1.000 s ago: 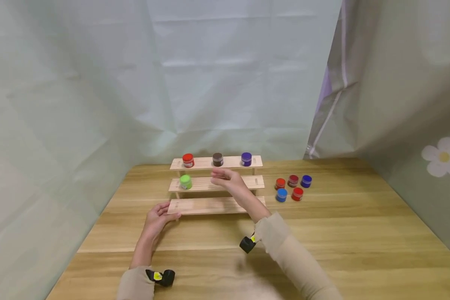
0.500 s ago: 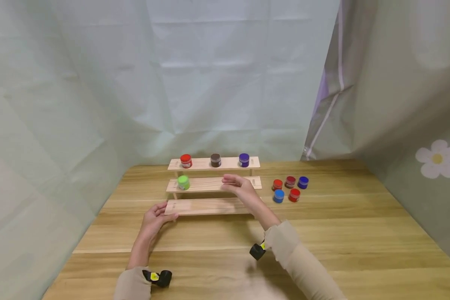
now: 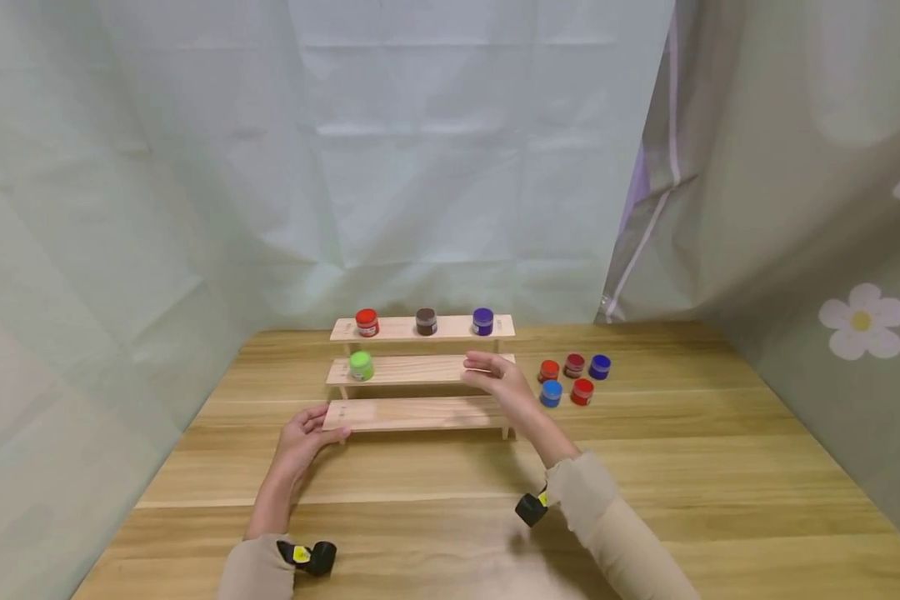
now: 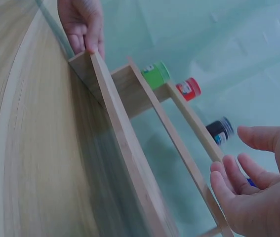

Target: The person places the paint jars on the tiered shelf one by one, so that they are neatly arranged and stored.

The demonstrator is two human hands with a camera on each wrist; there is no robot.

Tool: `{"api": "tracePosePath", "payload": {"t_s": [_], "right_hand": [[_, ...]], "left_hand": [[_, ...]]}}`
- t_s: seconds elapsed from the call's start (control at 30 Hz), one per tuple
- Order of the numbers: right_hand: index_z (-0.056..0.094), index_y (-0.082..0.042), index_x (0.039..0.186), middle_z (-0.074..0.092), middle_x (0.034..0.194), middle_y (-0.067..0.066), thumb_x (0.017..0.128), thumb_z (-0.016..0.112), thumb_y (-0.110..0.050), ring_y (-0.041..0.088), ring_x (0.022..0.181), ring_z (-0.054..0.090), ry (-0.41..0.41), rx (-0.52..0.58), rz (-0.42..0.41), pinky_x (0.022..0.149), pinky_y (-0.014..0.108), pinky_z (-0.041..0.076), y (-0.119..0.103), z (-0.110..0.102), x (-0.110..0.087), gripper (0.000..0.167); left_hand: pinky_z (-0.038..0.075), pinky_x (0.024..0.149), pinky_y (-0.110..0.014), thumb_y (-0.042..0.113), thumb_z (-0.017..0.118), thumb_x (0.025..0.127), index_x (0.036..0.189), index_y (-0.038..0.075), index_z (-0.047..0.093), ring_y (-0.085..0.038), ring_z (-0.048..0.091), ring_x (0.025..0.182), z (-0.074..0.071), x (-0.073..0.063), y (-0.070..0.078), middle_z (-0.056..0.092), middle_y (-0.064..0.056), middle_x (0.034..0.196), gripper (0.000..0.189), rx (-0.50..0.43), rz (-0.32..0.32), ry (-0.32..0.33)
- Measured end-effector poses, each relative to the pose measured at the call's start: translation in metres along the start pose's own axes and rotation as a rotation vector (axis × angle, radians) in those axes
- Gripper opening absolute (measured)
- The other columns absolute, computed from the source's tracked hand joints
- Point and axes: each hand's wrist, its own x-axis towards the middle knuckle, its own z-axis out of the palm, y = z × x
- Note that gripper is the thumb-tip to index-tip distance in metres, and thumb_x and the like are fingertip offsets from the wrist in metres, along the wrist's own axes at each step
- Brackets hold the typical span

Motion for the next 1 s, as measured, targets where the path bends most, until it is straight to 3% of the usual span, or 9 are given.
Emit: {"api": "tracePosePath", "payload": {"t_s": [0.23, 0.53, 0.7, 0.87, 1.0], "right_hand": [[0.049, -0.003, 0.14, 0.055, 0.138, 0.018, 0.094, 0.063, -0.014, 0.031, 0.125, 0.055, 0.003, 0.009, 0.034, 0.111, 0.045, 0.042, 0.002, -0.015, -0.005, 0.05], [0.049, -0.002, 0.14, 0.056, 0.138, 0.019, 0.093, 0.064, -0.012, 0.029, 0.124, 0.057, 0.075, -0.027, 0.022, 0.11, 0.041, 0.043, 0.006, -0.04, -0.01, 0.05], [0.048, 0.001, 0.14, 0.055, 0.139, 0.021, 0.094, 0.062, -0.011, 0.018, 0.116, 0.06, 0.113, -0.009, 0.041, 0.107, 0.033, 0.045, 0.01, -0.058, -0.011, 0.049], [0.046, 0.002, 0.141, 0.051, 0.141, 0.023, 0.095, 0.061, -0.011, 0.006, 0.106, 0.061, 0.141, 0.028, 0.062, 0.1, 0.023, 0.049, 0.016, -0.077, -0.011, 0.05], [0.045, 0.004, 0.14, 0.051, 0.139, 0.024, 0.095, 0.06, -0.008, -0.001, 0.097, 0.061, 0.185, 0.034, 0.07, 0.099, 0.023, 0.05, 0.019, -0.094, -0.013, 0.049]], "left_hand": [[0.048, 0.074, -0.008, 0.012, 0.077, 0.083, 0.142, -0.004, 0.038, 0.01, 0.056, 0.082, -0.003, 0.0, -0.002, 0.059, -0.016, 0.129, 0.072, 0.015, -0.002, 0.005], [0.047, 0.075, -0.007, 0.012, 0.077, 0.083, 0.142, -0.004, 0.038, 0.01, 0.056, 0.082, -0.001, 0.001, -0.002, 0.062, -0.008, 0.122, 0.073, -0.002, -0.002, 0.0], [0.048, 0.075, -0.008, 0.011, 0.077, 0.083, 0.143, -0.005, 0.038, 0.01, 0.057, 0.082, -0.002, 0.001, -0.002, 0.063, 0.003, 0.111, 0.073, -0.018, -0.005, -0.004], [0.048, 0.075, -0.008, 0.011, 0.077, 0.083, 0.143, -0.004, 0.037, 0.01, 0.057, 0.081, -0.003, 0.002, -0.002, 0.064, 0.002, 0.113, 0.073, -0.01, -0.006, -0.004], [0.048, 0.076, -0.007, 0.012, 0.077, 0.082, 0.143, -0.004, 0.038, 0.01, 0.057, 0.082, -0.002, 0.003, -0.003, 0.064, 0.005, 0.111, 0.074, -0.01, -0.005, -0.007]]}}
